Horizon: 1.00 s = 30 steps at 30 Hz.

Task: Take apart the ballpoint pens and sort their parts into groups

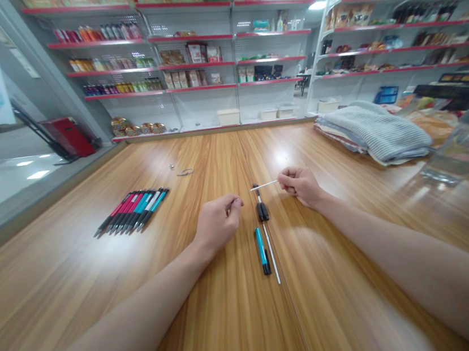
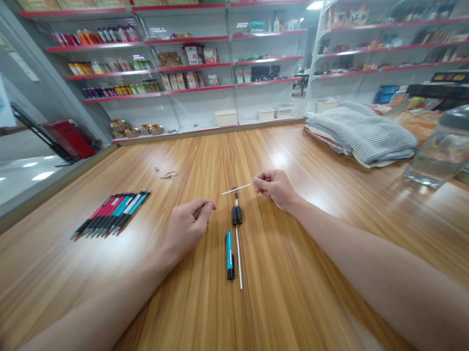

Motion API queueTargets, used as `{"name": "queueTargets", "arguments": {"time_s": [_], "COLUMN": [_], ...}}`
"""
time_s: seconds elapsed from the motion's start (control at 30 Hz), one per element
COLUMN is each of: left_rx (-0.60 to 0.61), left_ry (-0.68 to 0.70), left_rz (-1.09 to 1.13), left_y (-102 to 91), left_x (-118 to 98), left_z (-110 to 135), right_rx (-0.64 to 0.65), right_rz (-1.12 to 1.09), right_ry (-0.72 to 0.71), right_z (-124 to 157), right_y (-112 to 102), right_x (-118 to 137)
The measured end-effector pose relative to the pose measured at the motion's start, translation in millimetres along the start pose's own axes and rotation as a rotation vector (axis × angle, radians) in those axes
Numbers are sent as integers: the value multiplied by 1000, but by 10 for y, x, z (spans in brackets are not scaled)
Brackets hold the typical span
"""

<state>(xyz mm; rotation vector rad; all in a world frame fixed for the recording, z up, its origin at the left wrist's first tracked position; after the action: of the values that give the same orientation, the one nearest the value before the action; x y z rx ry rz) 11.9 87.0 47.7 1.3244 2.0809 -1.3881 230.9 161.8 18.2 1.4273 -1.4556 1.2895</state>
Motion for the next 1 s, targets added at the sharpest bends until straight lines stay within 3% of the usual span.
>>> {"name": "queueTargets", "arguments": {"time_s": [0.07,0.23,0.33,0.47,0.67,0.87,1.0], "left_rx": [-18,-27,-21,-12,-17,-23,-7], "left_ry": [-13,-19,-21,-23,-23,-12,-8], "left_rz": [7,18,28,43,45,38,41], "left_y": [-16,-28,-25,-18,-22,-35,-24], "left_x": [16,29,35,44,45,15,10], "left_z": [0,2,2,1,2,2,-1], "right_rx": [154,732,899,976,948,939,914], "right_rz": [11,154,262,312,325,541,627], "right_ry": [43,145,190,208,194,283,269], "right_z": [22,306,439,495,477,519,517], "right_y": [67,446,565,635,635,654,652], "right_x": [-29,9,71,110,74,38,48]}}
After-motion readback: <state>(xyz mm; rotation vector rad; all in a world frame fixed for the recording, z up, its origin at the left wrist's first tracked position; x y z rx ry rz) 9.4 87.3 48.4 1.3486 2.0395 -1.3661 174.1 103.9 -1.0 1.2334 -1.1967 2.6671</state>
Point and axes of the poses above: each hand's wrist, its own z-axis away from the middle knuckle, its own y-axis out of the palm, x = y × z, the point moved 9 cm from there along -z, towards the middle knuckle, and after that the axes turned 10 degrees about z, right-handed, at the moved point
